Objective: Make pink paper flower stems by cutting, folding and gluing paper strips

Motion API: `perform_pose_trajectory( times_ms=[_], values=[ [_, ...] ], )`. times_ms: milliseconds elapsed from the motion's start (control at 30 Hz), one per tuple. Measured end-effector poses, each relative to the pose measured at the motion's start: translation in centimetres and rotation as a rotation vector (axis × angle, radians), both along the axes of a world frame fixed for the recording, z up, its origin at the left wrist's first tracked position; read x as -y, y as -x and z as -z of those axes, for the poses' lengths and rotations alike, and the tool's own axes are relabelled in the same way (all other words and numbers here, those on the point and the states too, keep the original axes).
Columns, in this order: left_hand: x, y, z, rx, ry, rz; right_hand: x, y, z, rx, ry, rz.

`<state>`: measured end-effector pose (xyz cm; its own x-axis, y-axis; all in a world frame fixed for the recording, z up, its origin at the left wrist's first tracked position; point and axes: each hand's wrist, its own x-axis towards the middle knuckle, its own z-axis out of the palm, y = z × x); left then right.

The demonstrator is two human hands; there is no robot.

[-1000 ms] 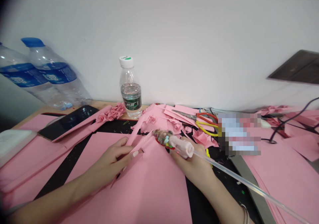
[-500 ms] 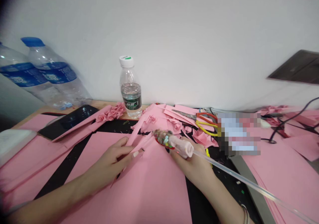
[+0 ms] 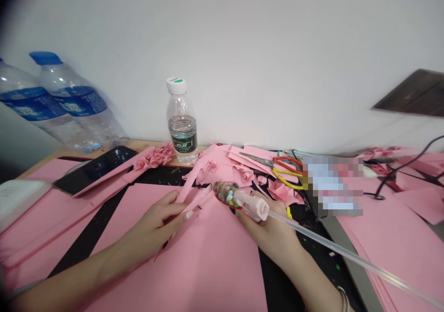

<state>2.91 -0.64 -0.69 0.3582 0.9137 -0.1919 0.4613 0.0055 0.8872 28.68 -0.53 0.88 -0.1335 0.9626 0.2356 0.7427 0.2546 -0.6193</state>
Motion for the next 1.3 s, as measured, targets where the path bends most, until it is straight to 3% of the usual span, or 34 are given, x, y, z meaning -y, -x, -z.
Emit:
perform_pose_trajectory(
  times_ms=[567,733,1300],
  values=[
    [0.02,-0.13,-0.03,-0.013,0.0,-0.003,0.29,-0.12,-0.27,0.033,0.151,-0.056],
    [-0.03,-0.09,0.09,-0.014,0.001,0.001,0.16,-0.16,-0.2,0.022,0.088,-0.077],
    [0.02,-0.09,-0.26,-0.026,0.006,0.017,0.34,0.15,-0.65,0.042,0.136,-0.077]
  ],
)
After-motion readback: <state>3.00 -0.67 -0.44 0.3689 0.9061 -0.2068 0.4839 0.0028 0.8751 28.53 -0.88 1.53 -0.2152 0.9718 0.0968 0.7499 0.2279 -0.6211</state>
